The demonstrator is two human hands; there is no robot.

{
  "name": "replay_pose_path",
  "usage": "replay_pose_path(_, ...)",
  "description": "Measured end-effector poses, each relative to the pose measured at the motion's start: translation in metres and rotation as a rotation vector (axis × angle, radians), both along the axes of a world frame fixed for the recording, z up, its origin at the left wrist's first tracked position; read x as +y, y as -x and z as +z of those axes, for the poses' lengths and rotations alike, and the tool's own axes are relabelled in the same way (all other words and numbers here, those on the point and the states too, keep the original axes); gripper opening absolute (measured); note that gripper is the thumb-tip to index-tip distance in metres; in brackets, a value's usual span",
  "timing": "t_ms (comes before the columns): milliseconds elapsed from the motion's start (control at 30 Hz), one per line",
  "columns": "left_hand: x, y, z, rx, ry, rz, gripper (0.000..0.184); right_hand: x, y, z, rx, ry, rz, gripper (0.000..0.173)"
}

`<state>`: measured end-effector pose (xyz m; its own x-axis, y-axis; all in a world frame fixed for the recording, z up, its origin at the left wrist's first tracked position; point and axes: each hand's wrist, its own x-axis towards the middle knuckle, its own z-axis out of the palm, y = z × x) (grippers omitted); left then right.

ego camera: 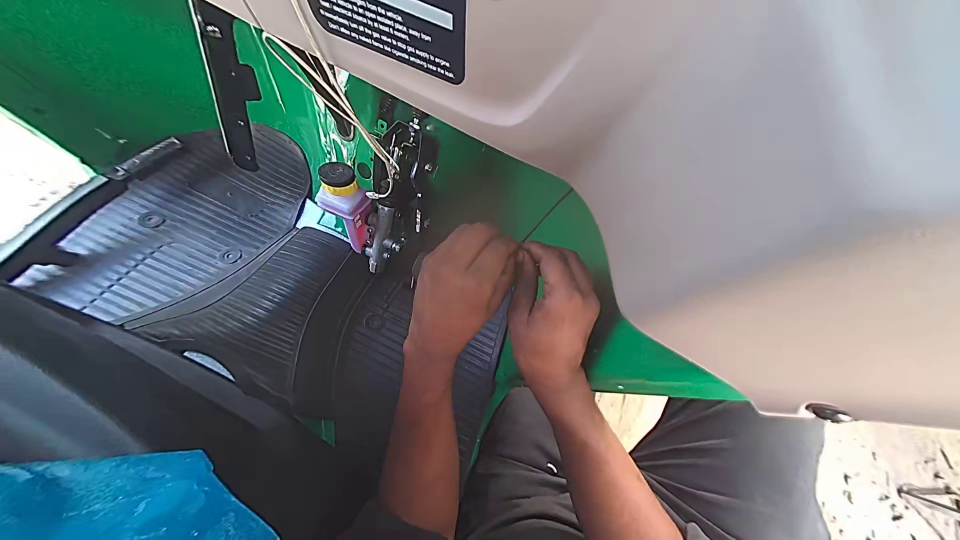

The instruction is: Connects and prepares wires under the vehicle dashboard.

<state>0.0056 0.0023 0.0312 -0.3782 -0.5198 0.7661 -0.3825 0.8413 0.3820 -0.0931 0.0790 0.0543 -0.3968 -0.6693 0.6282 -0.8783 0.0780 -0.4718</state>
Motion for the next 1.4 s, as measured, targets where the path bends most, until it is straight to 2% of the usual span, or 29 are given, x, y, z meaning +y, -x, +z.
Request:
replay_pose_path(233, 0.003, -0.002, 0.002, 0.006, -0.008, -0.039, 0.013, 0.0, -0.002, 0.002, -0.021, -0.021, -0.029, 0.009)
replay_pose_path(367, 0.006, -0.003, 0.009, 0.003, -0.058, -0.063, 0.014, 0.004, 0.0, 0.003, -0.123, -0.027, -0.019, 0.006)
replay_pose_path(467, 0.008, -0.006, 0.012, -0.013, -0.129, -0.097, 0.014, 0.006, 0.002, 0.005, -0.38, -0.04, 0.058, 0.002)
replay_pose_path(533, 0.008, -0.008, 0.013, 0.001, -0.186, -0.123, 0.012, 0.007, 0.005, 0.007, -0.607, -0.036, 0.131, 0.006)
replay_pose_path(600, 0.008, -0.009, 0.013, 0.027, -0.237, -0.137, 0.011, 0.006, 0.007, 0.007, -0.712, -0.026, 0.179, 0.008)
replay_pose_path(933, 0.006, -0.009, 0.011, 0.057, -0.234, -0.131, 0.011, 0.007, 0.008, 0.007, -0.758, 0.02, 0.244, 0.012)
replay_pose_path(1000, 0.004, -0.01, 0.009, 0.059, -0.233, -0.133, 0.011, 0.008, 0.008, 0.005, -0.711, 0.043, 0.256, 0.016)
replay_pose_path(1133, 0.0, -0.012, 0.008, 0.068, -0.249, -0.171, 0.011, 0.012, 0.005, 0.003, -0.213, 0.022, 0.165, 0.039)
replay_pose_path(1233, -0.002, -0.013, 0.01, 0.063, -0.252, -0.193, 0.011, 0.011, 0.003, 0.002, -0.04, 0.056, 0.113, 0.037)
replay_pose_path(1400, -0.008, -0.016, 0.013, 0.038, -0.249, -0.22, 0.011, 0.008, 0.002, 0.001, -0.031, 0.084, 0.123, 0.027)
